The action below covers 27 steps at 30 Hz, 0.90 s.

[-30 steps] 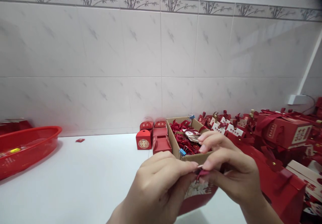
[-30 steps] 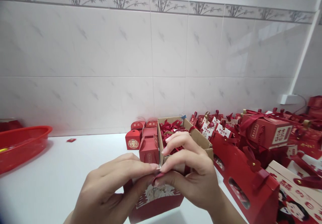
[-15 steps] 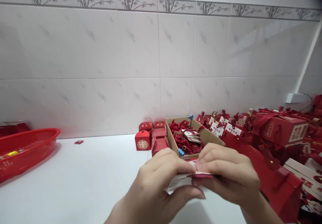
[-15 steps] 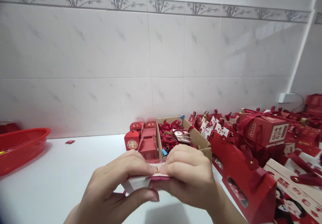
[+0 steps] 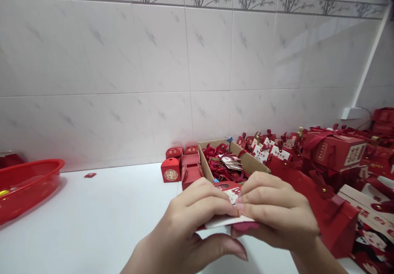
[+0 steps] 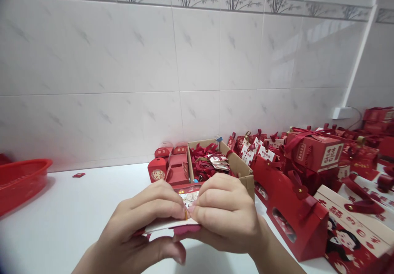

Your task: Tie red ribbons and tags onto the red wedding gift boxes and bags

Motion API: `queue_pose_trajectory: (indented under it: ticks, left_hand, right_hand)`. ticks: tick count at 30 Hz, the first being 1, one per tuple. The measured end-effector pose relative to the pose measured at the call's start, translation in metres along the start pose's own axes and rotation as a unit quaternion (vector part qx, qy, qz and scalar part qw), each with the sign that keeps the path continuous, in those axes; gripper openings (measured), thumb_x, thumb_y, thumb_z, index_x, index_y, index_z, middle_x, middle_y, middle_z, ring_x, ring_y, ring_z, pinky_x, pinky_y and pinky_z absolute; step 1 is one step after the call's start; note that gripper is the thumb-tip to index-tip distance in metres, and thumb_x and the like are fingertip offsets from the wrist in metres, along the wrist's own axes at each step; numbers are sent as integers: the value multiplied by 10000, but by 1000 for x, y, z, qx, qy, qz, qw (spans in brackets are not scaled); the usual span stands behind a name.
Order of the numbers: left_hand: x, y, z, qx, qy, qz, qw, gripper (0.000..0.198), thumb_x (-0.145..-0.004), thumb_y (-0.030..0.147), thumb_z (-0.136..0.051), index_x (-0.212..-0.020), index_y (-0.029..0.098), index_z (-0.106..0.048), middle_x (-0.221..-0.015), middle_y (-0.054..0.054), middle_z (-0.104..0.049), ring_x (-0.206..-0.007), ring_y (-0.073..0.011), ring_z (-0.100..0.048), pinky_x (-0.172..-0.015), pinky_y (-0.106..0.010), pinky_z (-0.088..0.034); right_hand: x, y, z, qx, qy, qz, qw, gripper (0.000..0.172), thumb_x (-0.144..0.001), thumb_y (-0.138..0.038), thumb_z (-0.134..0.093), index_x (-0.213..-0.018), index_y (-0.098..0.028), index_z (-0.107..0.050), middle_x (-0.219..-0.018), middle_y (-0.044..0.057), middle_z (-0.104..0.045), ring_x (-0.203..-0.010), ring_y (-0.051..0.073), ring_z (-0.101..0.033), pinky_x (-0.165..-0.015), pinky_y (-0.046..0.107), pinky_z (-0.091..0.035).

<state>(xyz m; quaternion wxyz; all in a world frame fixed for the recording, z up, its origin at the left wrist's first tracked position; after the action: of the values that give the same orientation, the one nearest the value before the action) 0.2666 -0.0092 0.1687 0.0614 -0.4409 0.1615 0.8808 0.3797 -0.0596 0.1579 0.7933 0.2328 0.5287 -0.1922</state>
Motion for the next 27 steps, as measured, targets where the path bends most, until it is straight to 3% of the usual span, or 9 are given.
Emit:
queue_pose_trajectory:
  ticks: [7,14,17,21,27]
  left_hand:
    - [0,-1,-1,-6,27,19,999,128,-769,80,-662,-880,145,-657,-753,-59,-655,-705,-136,-596,-645,-224,-524]
    - [0,-7,3,13,61,14,998,303,-692,371,-750,-866,133,-678,-700,-64,-629,-617,-133,-578,-546,-224,-513]
    - [1,-6,4,-2,47,5,999,175,-784,294,-685,-874,143,-684,-700,-69,-634,-610,-126,-563,-540,-226,-505]
    - [2,1,6,-16,32,-32,999,181,-836,230,-623,-987,141,-669,-707,-71,-636,-626,-129,-538,-558,-240,-496]
    - [2,1,11,-24,29,-24,999,158,-812,151,-641,-965,139,-680,-675,-50,-618,-607,-113,-526,-548,-218,-488]
  right_hand:
    - [-1,1,2,-7,9,-10,1000,142,-836,-201,-612,-721,-122,-643,-554,51,-606,-556,142,-564,-533,276,-484]
    - [-2,11,-3,-38,15,-100,994,193,-808,-226,-645,-642,-149,-583,-525,16,-544,-483,111,-487,-470,246,-392]
    - [-3,12,-4,-69,28,-149,986,163,-790,-235,-670,-685,-154,-575,-578,10,-542,-513,103,-480,-476,231,-383]
    - [1,19,-2,-164,94,-224,956,230,-708,-239,-750,-729,-176,-529,-652,-6,-505,-577,107,-478,-481,217,-389]
    - [2,20,-12,-243,79,-228,939,161,-771,-191,-693,-730,-167,-539,-673,-3,-513,-602,96,-483,-521,208,-411]
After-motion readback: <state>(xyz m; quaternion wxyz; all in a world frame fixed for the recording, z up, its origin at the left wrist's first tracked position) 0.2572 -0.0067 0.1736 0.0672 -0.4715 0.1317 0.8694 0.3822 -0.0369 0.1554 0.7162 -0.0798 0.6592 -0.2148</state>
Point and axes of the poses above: each hand's wrist, its own x-axis away from the middle knuckle, its own z-axis out of the back of the hand, y = z × x, the point moved 7 cm from there along -x, towards the middle knuckle
